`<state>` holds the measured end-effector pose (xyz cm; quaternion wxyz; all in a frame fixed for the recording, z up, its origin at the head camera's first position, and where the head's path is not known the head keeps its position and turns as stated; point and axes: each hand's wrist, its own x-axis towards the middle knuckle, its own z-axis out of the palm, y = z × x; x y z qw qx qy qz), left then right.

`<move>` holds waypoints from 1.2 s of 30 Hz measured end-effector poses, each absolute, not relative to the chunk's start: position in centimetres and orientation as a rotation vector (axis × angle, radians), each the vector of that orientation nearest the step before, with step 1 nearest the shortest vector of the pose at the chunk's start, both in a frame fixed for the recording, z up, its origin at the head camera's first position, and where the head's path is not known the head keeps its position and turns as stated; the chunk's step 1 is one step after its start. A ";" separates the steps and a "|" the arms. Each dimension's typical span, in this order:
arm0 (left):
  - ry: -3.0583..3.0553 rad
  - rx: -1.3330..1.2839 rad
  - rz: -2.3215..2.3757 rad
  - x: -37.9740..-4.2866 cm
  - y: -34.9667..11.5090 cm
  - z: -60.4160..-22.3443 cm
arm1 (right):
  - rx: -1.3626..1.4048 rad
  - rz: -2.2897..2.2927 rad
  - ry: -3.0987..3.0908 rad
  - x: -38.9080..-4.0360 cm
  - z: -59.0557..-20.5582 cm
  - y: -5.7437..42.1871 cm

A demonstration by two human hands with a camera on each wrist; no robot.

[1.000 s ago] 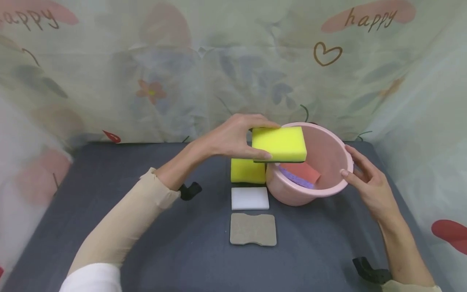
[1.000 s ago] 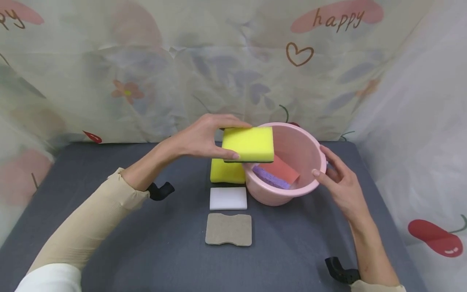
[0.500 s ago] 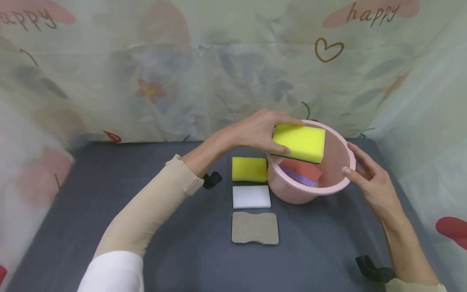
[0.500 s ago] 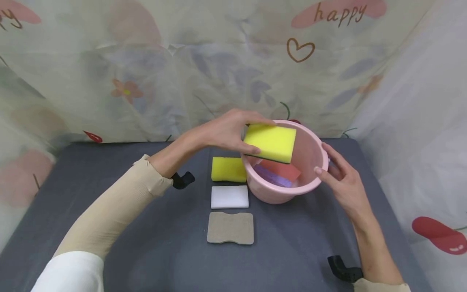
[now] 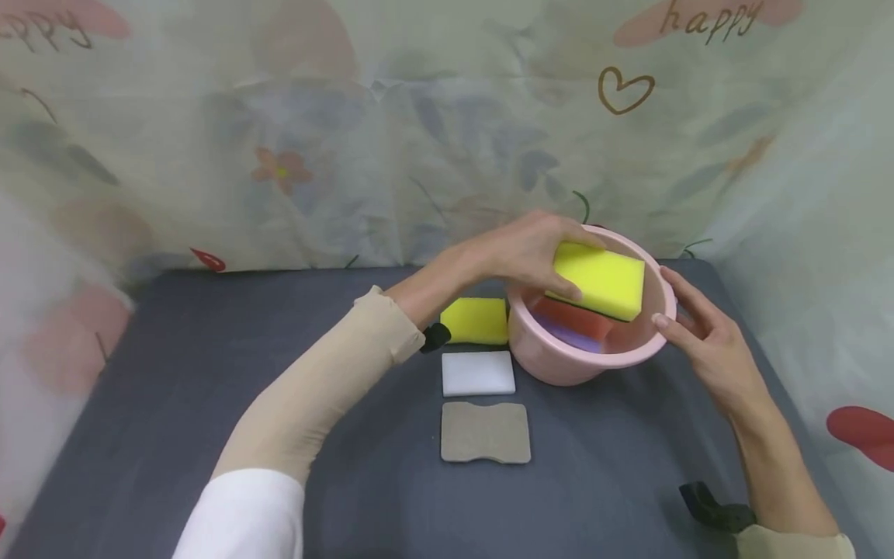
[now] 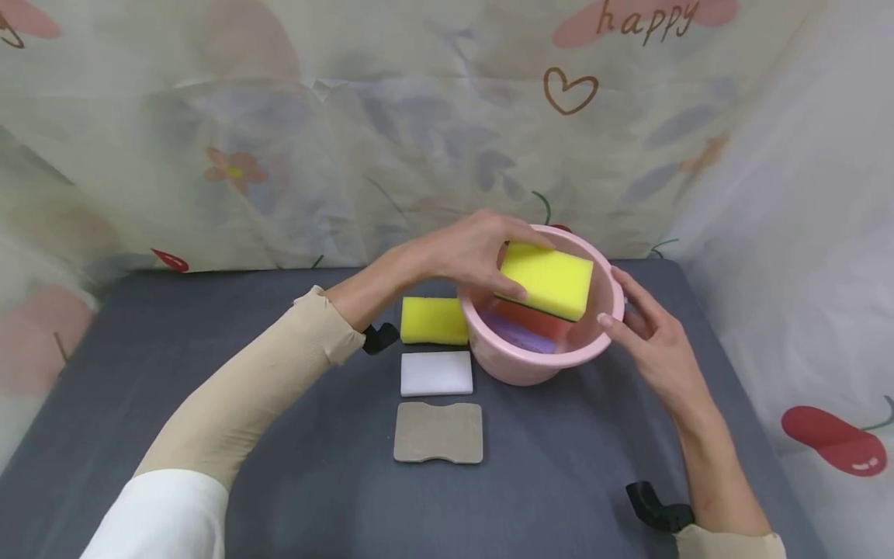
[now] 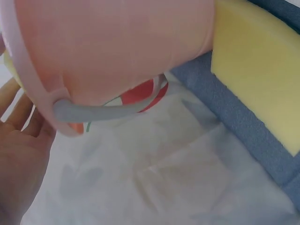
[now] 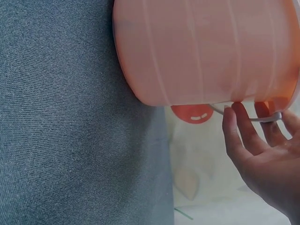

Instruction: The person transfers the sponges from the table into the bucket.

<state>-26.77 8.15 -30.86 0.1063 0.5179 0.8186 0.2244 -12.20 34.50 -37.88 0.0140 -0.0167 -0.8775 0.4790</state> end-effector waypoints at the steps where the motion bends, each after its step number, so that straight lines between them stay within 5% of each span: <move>1: 2.411 1.529 0.655 -26.8 8.3 -30.9 | -0.052 1.495 -2.732 -12.2 -37.8 34.5; 36: 2.405 1.513 0.957 -27.1 8.5 -33.2 | -0.082 1.577 -2.731 -12.0 -37.5 34.5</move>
